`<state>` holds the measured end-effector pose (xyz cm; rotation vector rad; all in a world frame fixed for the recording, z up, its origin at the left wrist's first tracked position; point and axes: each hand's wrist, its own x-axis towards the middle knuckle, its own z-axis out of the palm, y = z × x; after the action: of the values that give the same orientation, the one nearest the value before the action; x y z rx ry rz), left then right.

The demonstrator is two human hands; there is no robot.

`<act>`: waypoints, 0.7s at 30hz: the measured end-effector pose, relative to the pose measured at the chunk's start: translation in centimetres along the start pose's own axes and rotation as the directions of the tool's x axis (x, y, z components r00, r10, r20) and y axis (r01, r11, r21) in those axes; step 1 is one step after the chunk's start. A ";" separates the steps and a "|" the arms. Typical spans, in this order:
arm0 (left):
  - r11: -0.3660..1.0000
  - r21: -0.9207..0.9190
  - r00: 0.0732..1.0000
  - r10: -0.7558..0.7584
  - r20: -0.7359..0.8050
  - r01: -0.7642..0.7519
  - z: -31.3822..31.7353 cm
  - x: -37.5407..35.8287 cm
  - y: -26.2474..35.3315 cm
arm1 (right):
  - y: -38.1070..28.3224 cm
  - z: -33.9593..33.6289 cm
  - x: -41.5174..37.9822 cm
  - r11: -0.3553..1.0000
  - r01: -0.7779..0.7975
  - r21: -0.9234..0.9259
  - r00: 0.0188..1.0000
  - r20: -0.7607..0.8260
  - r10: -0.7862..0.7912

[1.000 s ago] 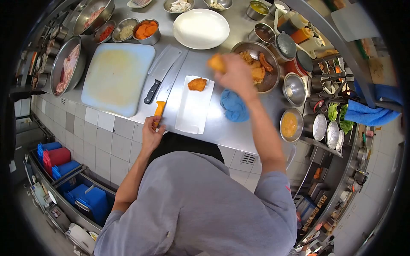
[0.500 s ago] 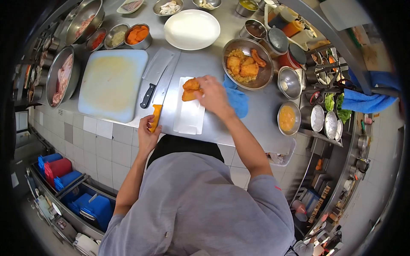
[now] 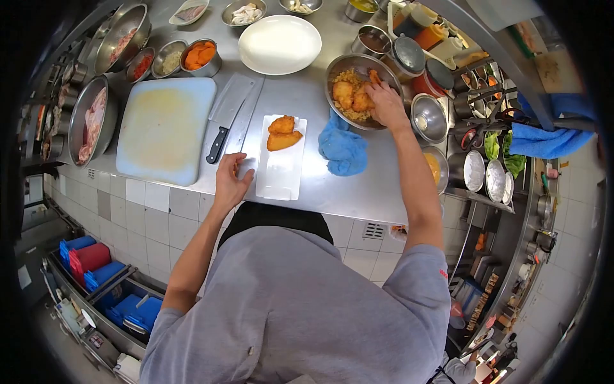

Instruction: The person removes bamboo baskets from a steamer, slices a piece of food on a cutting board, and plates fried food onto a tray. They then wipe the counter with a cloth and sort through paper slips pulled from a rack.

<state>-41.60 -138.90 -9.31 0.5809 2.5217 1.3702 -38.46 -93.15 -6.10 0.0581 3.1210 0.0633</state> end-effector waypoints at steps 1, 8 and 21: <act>1.000 0.001 1.000 0.009 0.013 -0.009 0.2 0.3 0.1 | -0.4 -0.6 0.0 0.999 -0.007 0.032 1.000 0.002 0.007; 0.991 0.068 0.992 0.107 0.065 -0.111 3.1 3.8 -1.1 | 1.4 -0.7 -0.1 0.993 0.059 0.101 0.998 0.000 -0.059; 0.988 0.102 0.976 0.093 0.196 -0.115 4.6 8.4 -2.2 | -9.1 -9.3 -1.0 0.804 0.011 0.595 0.996 0.061 -0.059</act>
<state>-47.99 -132.87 -13.68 0.8360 2.4551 1.1476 -37.94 -102.65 2.80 0.0087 2.9221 -0.9006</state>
